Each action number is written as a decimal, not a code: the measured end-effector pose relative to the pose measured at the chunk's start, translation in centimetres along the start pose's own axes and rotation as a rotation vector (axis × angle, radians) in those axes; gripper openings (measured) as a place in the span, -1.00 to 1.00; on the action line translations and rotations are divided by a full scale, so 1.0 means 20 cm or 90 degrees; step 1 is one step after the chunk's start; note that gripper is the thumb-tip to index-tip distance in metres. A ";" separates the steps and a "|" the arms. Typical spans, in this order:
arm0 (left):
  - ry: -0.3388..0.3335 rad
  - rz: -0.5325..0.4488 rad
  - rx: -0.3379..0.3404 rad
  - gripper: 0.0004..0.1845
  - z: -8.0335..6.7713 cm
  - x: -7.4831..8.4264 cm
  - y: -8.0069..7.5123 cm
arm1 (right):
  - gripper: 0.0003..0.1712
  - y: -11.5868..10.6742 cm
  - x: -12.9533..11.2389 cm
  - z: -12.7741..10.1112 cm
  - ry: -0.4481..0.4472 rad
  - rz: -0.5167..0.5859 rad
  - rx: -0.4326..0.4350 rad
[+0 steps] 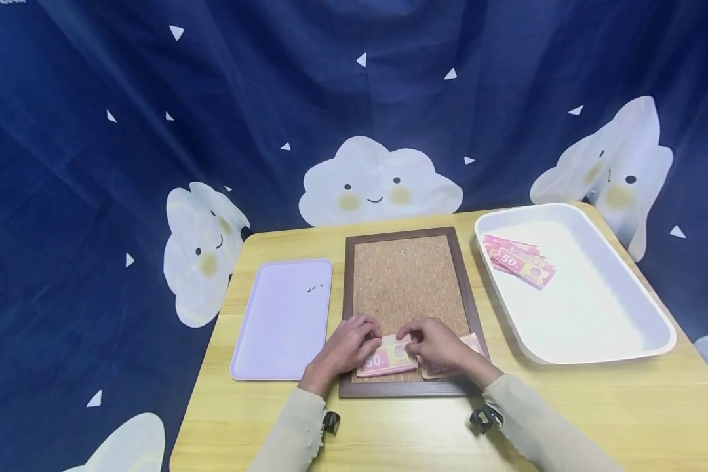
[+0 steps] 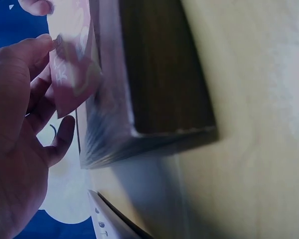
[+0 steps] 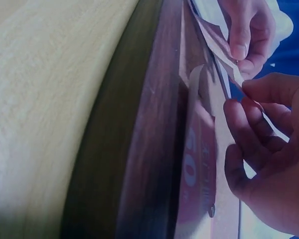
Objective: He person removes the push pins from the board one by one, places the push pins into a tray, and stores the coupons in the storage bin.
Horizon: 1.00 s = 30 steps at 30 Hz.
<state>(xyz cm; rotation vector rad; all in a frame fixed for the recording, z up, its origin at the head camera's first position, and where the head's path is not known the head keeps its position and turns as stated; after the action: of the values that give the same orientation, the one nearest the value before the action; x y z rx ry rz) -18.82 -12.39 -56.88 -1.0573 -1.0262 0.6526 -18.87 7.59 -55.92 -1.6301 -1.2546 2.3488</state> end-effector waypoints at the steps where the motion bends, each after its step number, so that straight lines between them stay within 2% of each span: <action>1: 0.001 0.001 0.002 -0.89 0.00 0.00 0.00 | -0.72 0.00 0.00 0.00 -0.005 0.001 0.003; 7: 0.020 0.004 0.018 -0.89 0.01 0.03 -0.05 | -0.70 -0.02 -0.02 0.00 -0.017 0.022 0.016; 14: 0.031 -0.007 0.035 -0.91 0.03 0.05 -0.11 | -0.72 -0.06 -0.03 -0.01 0.000 0.046 0.025; 18: 0.030 -0.004 0.046 -0.90 0.03 0.03 -0.13 | -0.73 -0.10 -0.02 -0.01 0.010 0.017 0.034; 25: 0.049 -0.018 0.102 -0.91 0.03 -0.01 -0.16 | -0.76 -0.22 -0.02 -0.02 -0.004 -0.020 0.071; 30: 0.050 -0.016 0.106 -0.93 0.03 -0.03 -0.17 | -0.75 -0.31 0.00 -0.04 0.018 -0.025 0.073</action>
<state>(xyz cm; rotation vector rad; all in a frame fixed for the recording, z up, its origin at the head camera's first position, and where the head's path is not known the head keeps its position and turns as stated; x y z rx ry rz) -19.65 -13.93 -53.86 -0.9166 -0.8999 0.6598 -20.62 12.25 -52.17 -1.5840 -1.1130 2.3204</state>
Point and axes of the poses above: each hand's wrist, its own z-axis towards the middle knuckle, its own y-axis out of the palm, x = y × z, the point moved 3 cm from there along z, towards the middle knuckle, and after that the axes turned 14 degrees about -y, right-handed, at the moved point
